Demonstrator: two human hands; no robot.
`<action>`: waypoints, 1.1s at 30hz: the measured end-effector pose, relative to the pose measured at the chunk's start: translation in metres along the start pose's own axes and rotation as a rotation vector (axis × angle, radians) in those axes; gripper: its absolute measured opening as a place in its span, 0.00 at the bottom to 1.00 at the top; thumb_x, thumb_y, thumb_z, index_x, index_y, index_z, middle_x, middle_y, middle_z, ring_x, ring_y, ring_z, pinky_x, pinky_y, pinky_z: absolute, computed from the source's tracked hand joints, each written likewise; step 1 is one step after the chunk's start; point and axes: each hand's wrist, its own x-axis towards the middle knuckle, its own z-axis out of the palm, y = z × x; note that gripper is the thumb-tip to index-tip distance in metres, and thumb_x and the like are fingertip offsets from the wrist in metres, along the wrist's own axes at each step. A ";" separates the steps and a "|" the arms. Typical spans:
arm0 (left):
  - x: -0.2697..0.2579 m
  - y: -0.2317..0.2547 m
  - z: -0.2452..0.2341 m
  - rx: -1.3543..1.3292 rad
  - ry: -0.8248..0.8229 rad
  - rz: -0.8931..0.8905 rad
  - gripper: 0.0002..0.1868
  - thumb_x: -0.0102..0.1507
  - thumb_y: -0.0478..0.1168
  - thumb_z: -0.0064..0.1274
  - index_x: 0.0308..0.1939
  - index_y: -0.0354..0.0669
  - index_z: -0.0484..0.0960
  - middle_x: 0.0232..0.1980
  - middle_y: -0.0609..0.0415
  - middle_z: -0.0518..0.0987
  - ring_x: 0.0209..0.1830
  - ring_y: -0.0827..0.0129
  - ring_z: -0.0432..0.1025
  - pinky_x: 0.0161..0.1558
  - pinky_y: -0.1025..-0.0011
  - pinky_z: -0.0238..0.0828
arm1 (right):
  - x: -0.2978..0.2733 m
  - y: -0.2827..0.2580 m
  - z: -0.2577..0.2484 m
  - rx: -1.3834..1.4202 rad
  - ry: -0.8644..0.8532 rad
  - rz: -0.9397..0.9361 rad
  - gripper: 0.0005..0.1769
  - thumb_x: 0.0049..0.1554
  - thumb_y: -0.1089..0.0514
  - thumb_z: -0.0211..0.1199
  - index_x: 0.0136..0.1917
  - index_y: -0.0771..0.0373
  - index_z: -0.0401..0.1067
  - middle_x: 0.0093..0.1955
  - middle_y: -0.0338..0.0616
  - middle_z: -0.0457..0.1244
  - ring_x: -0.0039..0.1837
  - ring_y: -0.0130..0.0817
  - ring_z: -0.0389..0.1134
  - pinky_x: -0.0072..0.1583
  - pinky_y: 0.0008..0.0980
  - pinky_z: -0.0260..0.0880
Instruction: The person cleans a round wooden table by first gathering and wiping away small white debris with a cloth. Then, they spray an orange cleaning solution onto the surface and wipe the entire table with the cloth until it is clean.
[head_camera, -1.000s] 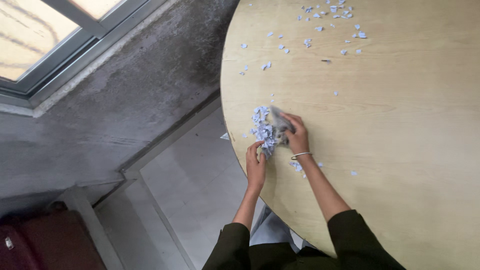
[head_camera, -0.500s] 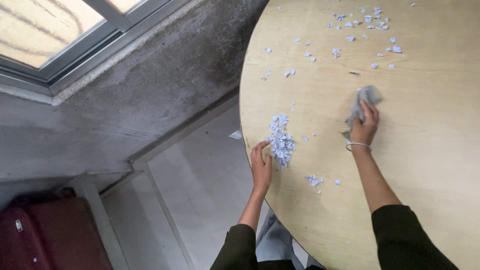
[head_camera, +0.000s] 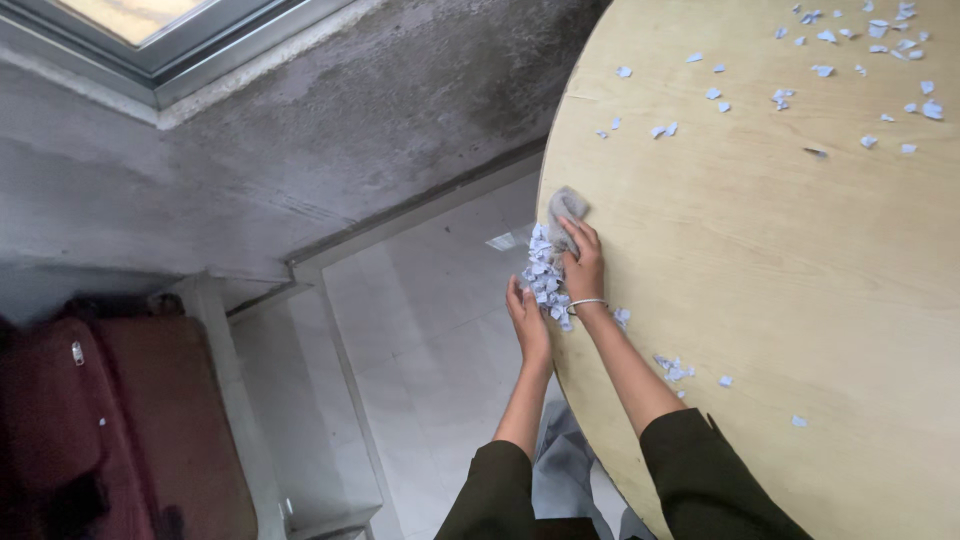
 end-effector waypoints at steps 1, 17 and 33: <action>0.002 -0.003 -0.003 -0.048 0.016 -0.017 0.28 0.73 0.49 0.36 0.76 0.45 0.60 0.78 0.48 0.60 0.79 0.56 0.55 0.74 0.63 0.51 | 0.006 -0.001 0.000 0.083 -0.061 -0.001 0.35 0.47 0.75 0.52 0.68 0.60 0.73 0.71 0.46 0.62 0.74 0.43 0.62 0.74 0.35 0.59; -0.031 -0.023 -0.010 0.013 0.067 0.046 0.23 0.71 0.44 0.34 0.66 0.43 0.75 0.71 0.48 0.70 0.74 0.56 0.62 0.72 0.62 0.56 | -0.082 -0.009 -0.134 -0.145 0.399 0.049 0.27 0.56 0.75 0.55 0.67 0.63 0.73 0.68 0.51 0.60 0.73 0.47 0.62 0.74 0.40 0.61; -0.040 0.000 -0.055 -0.065 -0.004 -0.054 0.23 0.73 0.47 0.35 0.69 0.45 0.72 0.70 0.50 0.71 0.72 0.61 0.64 0.71 0.66 0.57 | -0.052 -0.009 0.049 -0.036 -0.182 -0.007 0.35 0.50 0.74 0.57 0.71 0.60 0.69 0.70 0.50 0.59 0.74 0.46 0.59 0.74 0.38 0.58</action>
